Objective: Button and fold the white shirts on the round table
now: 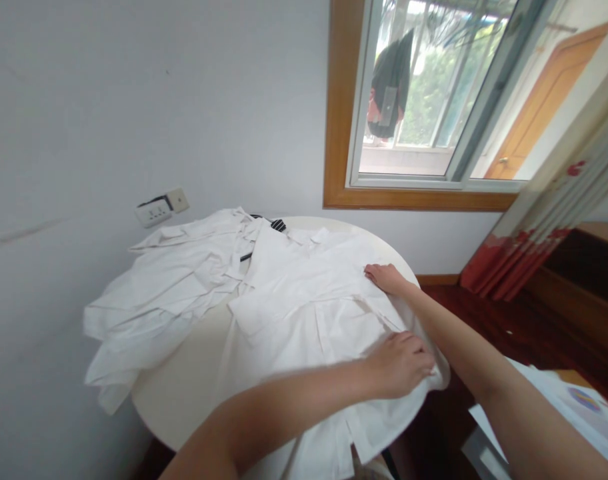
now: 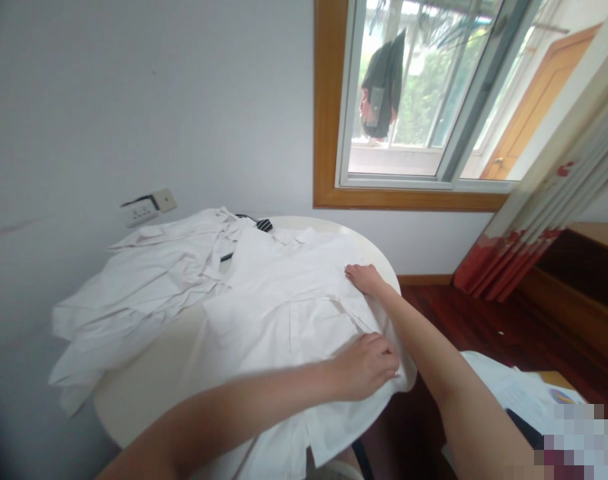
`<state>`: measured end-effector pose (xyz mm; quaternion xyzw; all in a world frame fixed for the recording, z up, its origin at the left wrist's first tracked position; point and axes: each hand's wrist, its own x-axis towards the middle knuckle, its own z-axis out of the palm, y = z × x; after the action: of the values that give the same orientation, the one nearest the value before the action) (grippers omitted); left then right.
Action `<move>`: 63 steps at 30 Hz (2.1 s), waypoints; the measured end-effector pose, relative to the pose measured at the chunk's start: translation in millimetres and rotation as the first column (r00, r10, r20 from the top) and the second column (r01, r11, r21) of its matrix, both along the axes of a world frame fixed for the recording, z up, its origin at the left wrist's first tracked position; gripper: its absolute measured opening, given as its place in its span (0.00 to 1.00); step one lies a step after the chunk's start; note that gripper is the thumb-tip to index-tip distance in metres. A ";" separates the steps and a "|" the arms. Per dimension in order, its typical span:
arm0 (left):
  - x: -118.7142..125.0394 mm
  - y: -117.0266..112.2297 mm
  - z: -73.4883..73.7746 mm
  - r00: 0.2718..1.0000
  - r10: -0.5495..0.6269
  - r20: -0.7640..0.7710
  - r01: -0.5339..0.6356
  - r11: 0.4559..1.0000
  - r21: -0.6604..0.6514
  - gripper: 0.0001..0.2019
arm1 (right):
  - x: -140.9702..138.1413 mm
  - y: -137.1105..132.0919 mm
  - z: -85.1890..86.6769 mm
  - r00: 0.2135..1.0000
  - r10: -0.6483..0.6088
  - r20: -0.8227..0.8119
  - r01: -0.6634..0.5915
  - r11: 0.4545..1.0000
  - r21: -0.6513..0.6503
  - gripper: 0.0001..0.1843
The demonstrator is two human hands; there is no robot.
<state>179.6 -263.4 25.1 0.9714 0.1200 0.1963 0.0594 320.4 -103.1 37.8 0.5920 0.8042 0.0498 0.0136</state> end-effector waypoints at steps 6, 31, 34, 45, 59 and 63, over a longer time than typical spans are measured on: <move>-5.8 -9.8 0.7 0.975 -0.220 0.013 0.220 0.963 -0.155 0.12 | -2.0 -1.1 -3.4 0.999 0.030 0.033 -0.031 0.999 0.021 0.19; -113.8 138.3 -15.1 0.671 0.688 -0.278 -0.723 0.689 -0.040 0.31 | 70.7 -127.3 -13.9 0.891 -0.296 -0.345 0.315 0.949 0.000 0.14; -113.9 147.0 -14.8 0.645 0.699 -0.309 -0.745 0.665 -0.052 0.31 | 66.1 -141.7 -20.0 0.878 -0.355 -0.321 0.359 0.932 -0.049 0.18; -122.4 160.1 -12.8 0.627 0.707 -0.329 -0.755 0.654 -0.033 0.31 | 38.9 -153.5 6.1 0.820 -0.552 -0.148 0.555 0.831 -0.028 0.21; -123.4 159.9 -15.5 0.626 0.723 -0.291 -0.759 0.651 -0.016 0.31 | 62.9 -200.9 -4.5 0.776 -0.630 -0.025 0.622 0.772 -0.136 0.26; -123.5 159.4 -16.7 0.635 0.728 -0.258 -0.757 0.652 -0.025 0.30 | 50.1 -198.9 5.0 0.822 -0.567 -0.055 0.565 0.823 -0.055 0.23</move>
<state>56.1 -104.0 8.5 0.8450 0.5277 0.0838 0.0226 370.5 -302.0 42.8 0.8050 0.5931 0.0087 0.0108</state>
